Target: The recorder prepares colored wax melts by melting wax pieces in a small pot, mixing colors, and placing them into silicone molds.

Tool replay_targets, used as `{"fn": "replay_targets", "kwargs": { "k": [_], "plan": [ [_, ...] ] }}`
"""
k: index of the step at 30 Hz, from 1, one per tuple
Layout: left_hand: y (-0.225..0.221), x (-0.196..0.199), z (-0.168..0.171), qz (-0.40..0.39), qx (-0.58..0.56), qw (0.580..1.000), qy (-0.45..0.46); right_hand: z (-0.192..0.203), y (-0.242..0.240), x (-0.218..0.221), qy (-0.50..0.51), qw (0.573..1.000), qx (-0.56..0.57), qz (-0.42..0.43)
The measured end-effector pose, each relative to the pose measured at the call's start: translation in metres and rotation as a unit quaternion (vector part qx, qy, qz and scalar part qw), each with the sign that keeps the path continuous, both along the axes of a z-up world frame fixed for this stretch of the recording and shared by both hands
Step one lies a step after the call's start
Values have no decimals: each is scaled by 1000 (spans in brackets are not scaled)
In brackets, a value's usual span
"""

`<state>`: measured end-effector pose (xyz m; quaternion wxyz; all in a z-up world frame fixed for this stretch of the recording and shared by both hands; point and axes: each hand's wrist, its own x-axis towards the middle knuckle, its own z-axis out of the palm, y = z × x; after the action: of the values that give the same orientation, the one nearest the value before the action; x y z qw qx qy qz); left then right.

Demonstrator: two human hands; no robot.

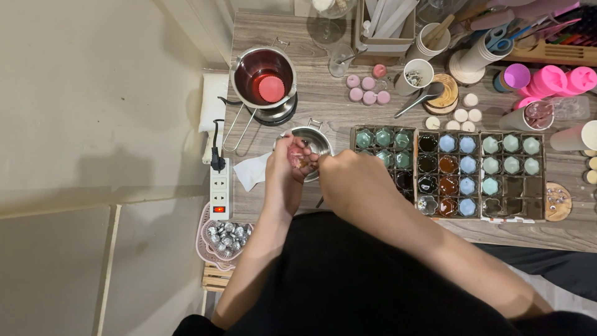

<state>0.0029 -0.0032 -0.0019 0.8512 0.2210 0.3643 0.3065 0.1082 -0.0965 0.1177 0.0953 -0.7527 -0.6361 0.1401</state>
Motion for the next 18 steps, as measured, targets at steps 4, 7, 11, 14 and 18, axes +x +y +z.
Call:
{"fn": "replay_targets", "kwargs": {
  "k": [4, 7, 11, 14, 18],
  "plan": [
    [-5, 0, -1, 24, 0, 1000, -10, -11, -2, -4, 2, 1000, -14, -16],
    [-8, 1, -11, 24, -7, 1000, -18, -12, -2, -6, 0, 999, -48, -22],
    [-12, 3, -11, 35, -34, 998, -32, -15, -1, -5, 17, 996, -78, -39],
    [-15, 2, -13, 47, -47, 997, -37, -21, -1, -6, 36, 995, -72, -51],
    [-22, 1, -24, 49, -59, 995, -62, -27, 1, -8, 52, 992, -92, -65]
  ]
}}
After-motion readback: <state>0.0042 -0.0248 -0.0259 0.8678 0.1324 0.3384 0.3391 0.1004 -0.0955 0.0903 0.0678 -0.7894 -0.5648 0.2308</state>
